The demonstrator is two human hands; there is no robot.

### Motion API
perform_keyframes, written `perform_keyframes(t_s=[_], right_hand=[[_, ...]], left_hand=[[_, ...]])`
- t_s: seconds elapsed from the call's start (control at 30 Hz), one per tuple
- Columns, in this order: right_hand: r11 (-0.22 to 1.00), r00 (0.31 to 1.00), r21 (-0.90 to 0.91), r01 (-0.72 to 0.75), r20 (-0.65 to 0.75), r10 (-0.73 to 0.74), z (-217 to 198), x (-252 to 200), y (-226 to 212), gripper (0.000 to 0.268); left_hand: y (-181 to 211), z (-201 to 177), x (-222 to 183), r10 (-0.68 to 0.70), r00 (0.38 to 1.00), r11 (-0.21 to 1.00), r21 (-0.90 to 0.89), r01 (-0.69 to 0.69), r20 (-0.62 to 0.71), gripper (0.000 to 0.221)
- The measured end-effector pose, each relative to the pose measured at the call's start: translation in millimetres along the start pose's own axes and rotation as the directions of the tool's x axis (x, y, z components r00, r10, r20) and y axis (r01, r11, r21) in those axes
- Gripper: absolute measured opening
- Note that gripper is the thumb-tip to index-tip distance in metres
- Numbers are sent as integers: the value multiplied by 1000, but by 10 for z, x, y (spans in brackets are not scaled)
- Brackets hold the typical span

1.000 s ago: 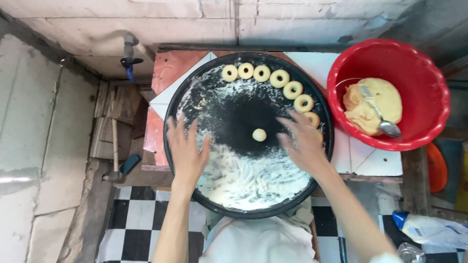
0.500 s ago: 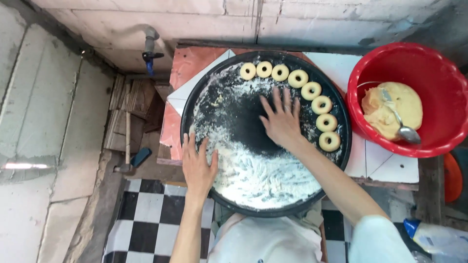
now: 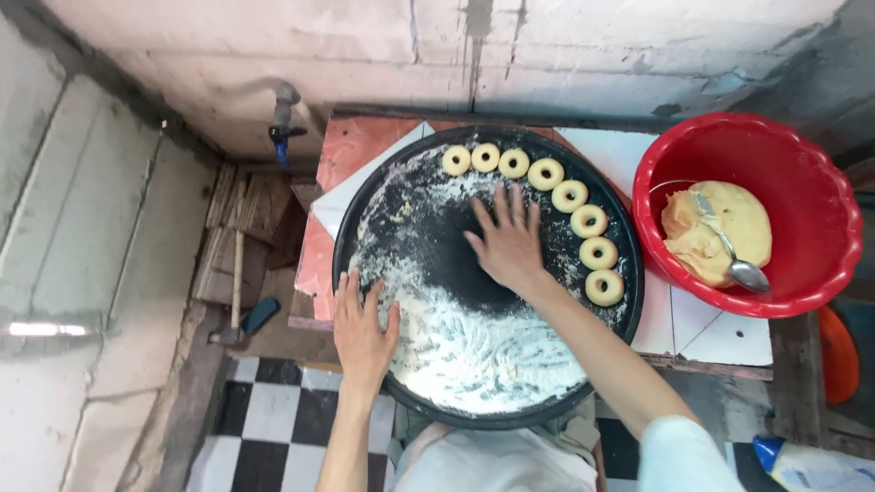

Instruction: A person is manually shaping dough into donut rings and arranging them on a floured tray in a bakery production area.

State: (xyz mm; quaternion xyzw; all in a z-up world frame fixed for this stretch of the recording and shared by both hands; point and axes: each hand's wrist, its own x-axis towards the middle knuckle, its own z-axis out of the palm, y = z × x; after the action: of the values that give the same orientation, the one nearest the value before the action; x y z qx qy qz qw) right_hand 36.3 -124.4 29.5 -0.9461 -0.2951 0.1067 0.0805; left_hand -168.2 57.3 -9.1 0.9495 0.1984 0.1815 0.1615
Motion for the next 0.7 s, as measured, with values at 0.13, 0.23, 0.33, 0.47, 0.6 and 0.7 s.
perform_keyframes(t_s=[0.13,0.23,0.33,0.47,0.6,0.7], right_hand=[[981,998,-183,58,16,-56,62,-525,-35,56],[990,967,47,132,212,-139,170,-624,-368,55],[945,937,0,328,125,-325,210,-249,-544,60],[994,992,-84,73,105,-64,-139,163,-442,66],[994,999,-105,25,-21,-27,-84,-64,123,60],[972,964,-222,75,265,-14,-431,-538,-244,68]], left_hand=[[-12,31,40,14,1000,1000,7,-14,1,37],[-26,25,33,4,999,1000,0,-4,43,38],[12,-12,42,-14,999,1000,-5,15,29,36],[-31,15,2,-22,1000,998,-64,22,-2,31],[-62,86,3,-34,999,999,-40,35,14,31],[10,-64,41,-10,1000,991,-135,14,29,34]])
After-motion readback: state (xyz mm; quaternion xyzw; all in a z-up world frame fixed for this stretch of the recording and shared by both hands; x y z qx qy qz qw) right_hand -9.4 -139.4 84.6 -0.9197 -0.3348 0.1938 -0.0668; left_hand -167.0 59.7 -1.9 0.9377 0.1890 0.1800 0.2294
